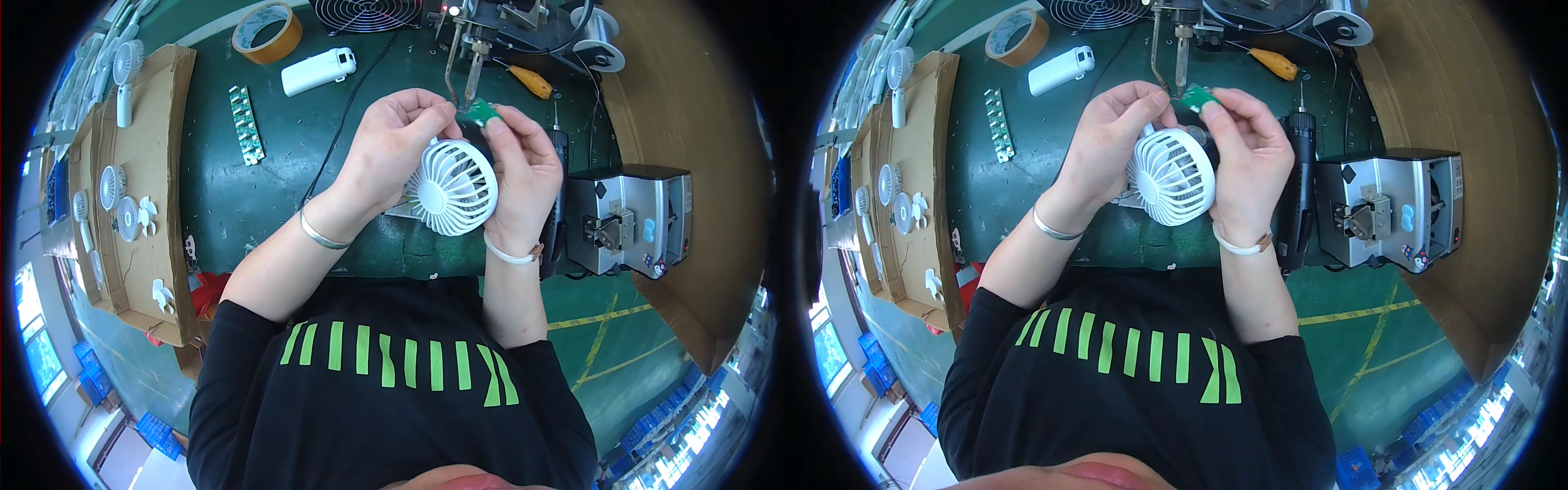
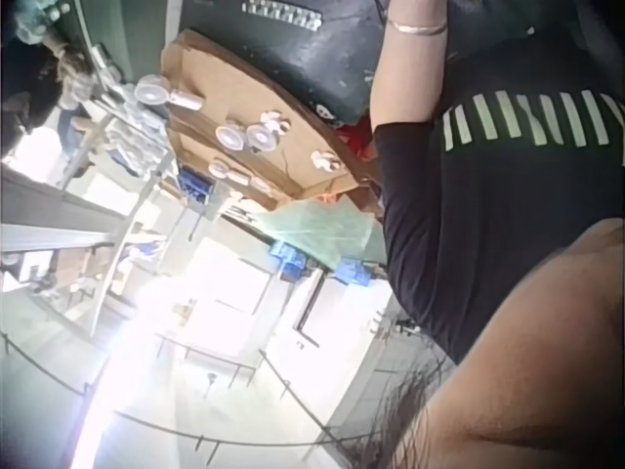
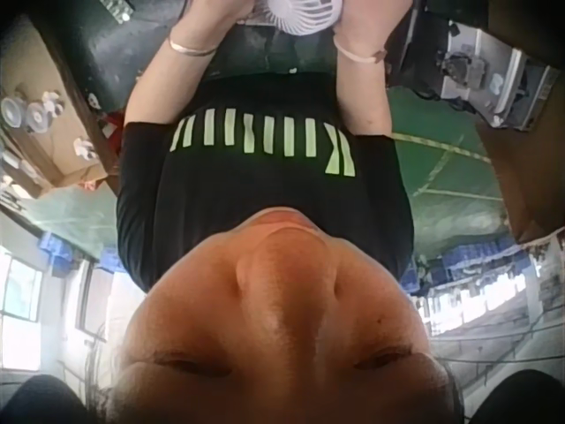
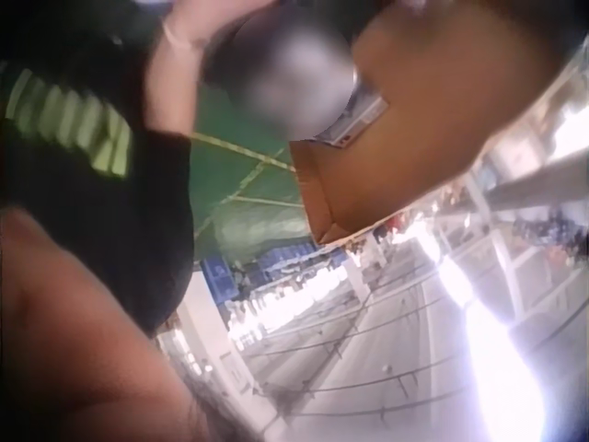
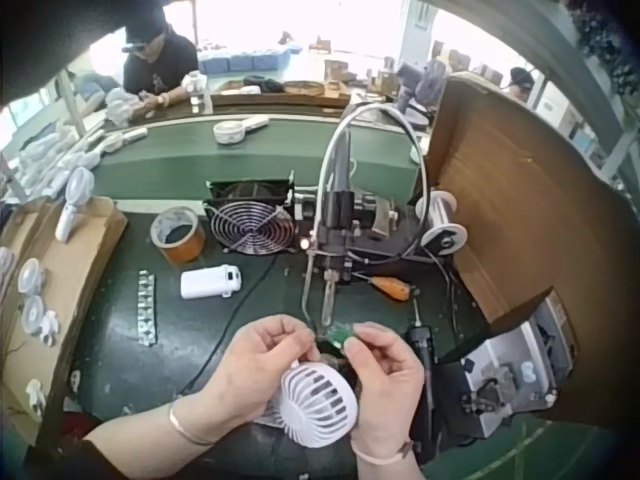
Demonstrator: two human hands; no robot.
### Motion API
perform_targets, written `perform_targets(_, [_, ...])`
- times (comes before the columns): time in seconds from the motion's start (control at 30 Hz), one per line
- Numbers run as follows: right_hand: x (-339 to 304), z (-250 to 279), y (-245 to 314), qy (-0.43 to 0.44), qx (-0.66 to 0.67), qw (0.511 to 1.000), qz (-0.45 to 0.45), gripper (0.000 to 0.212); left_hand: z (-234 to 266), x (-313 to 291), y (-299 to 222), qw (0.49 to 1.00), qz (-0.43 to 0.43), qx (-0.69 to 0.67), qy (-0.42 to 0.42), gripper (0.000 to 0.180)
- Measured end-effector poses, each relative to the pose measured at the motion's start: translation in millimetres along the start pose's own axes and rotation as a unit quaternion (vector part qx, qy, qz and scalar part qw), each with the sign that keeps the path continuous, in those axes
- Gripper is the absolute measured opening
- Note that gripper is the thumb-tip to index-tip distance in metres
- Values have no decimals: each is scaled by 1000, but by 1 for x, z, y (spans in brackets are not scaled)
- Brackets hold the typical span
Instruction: The person assembles a portable handheld fan by installing the circuit board and battery into the plastic housing, then securing the casing with screws using a screwdriver.
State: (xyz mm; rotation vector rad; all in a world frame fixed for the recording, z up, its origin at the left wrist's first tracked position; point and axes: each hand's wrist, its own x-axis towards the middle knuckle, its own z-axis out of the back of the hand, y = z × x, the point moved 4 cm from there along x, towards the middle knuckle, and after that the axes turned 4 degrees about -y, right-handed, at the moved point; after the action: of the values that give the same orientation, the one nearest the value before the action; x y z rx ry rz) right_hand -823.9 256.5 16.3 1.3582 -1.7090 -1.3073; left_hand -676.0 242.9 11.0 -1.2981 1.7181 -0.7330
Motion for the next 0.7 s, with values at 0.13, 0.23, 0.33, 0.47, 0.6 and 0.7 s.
perform_targets(0.13, [7, 5, 2, -14, -29, 998, 52, 22, 0, -1, 1, 1000, 8, 17, -1, 13])
perform_targets(0.23, [8, 10, -2, -14, -51, 997, 52, 19, 8, -8, 0, 999, 32, 3, -1, 14])
perform_targets(0.33, [7, 18, -3, -7, -94, 991, 92, 20, 21, -26, -10, 998, 62, -22, -10, 18])
perform_targets(0.47, [11, 27, -2, 4, -130, 986, 101, 21, 43, -60, -31, 994, 63, -84, 9, 16])
perform_targets(0.6, [14, 27, -7, 0, -144, 986, 88, 23, 80, -78, -30, 994, 51, -91, -44, 13])
perform_targets(0.7, [9, 21, 0, 11, -249, 952, 177, 26, 98, -85, -21, 991, 45, -42, -115, 15])
